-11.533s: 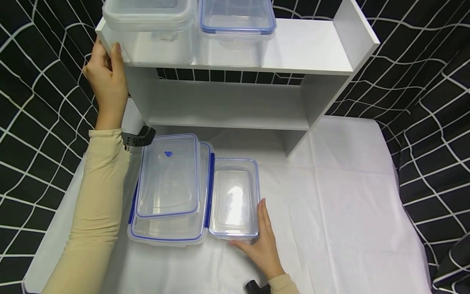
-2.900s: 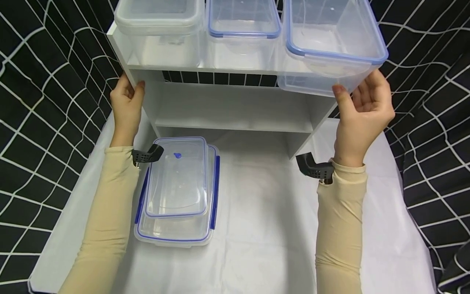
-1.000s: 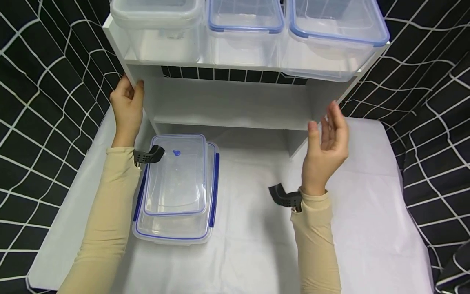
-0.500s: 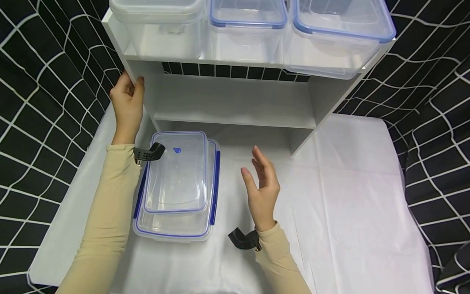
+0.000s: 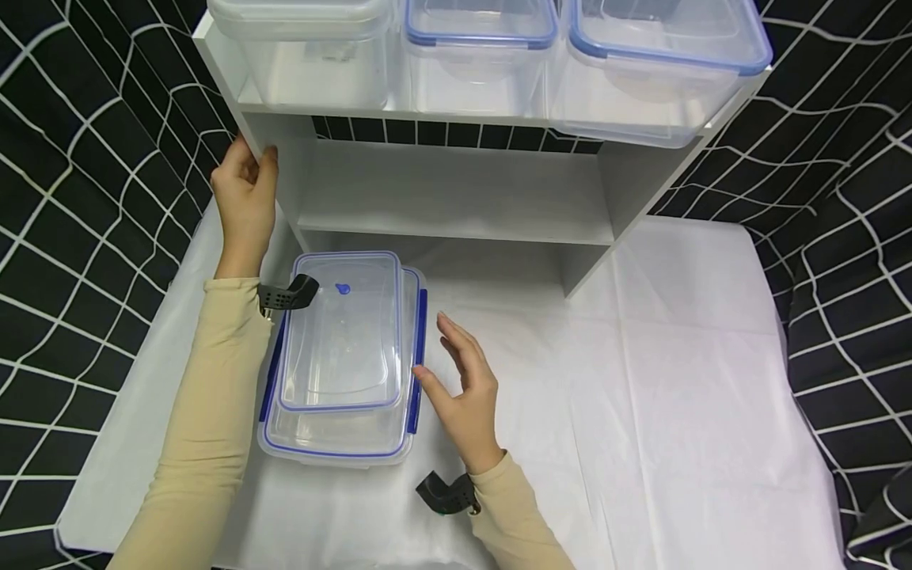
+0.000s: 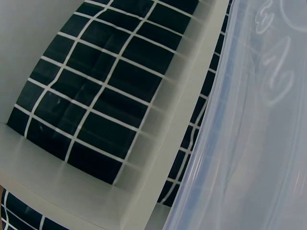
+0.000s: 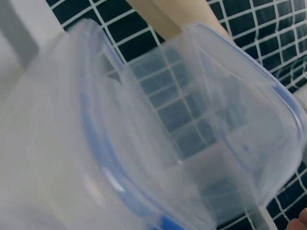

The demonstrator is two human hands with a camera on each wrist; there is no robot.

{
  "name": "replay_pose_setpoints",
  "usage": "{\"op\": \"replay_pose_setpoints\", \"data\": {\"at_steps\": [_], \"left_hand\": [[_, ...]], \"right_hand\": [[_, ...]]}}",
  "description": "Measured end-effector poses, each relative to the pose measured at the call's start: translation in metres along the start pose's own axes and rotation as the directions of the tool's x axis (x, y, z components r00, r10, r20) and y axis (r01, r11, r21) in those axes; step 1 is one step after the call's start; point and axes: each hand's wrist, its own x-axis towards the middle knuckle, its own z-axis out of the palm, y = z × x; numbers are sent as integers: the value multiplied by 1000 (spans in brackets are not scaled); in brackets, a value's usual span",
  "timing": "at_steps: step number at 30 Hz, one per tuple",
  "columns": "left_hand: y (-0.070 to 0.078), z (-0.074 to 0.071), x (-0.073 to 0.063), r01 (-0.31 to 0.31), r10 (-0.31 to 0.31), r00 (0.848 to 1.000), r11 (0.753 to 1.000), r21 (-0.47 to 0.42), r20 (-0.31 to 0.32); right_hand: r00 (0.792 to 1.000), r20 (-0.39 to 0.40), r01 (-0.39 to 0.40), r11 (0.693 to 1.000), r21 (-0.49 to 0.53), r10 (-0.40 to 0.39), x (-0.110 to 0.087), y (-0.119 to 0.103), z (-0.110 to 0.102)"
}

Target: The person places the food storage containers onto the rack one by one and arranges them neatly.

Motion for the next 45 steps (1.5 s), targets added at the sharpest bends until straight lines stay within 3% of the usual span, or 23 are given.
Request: {"op": "replay_pose_setpoints", "data": {"at_steps": [12,19,24,31,38,42,45], "left_hand": [[-3,1,1,-7,7,1000,999,-40,0],[0,1,1,-4,4,1000,999,-38,3],[1,0,0,-4,4,1000,1000,-30,-5],[0,0,0,26,-26,1000,999,-40,-1],[0,-1,0,19,-19,1000,999,-28,-4],[0,0,0,13,-13,1000,1000,-27,-3],[0,0,0,17,-17,1000,999,-37,-1]], "right_hand": [[985,147,-86,995,-58,94,-20,2,15],[963,227,-108,978,-176,147,-23,-6,24],[955,238,-127,967,-221,179,-19,-23,33],[966,230,-45,949,-312,121,-26,-1,35],[967,215,-58,942,-331,135,-22,-1,37],[975,194,-47,951,-304,110,-21,-1,35],[979,185,-47,972,-229,91,-20,0,29]]}}
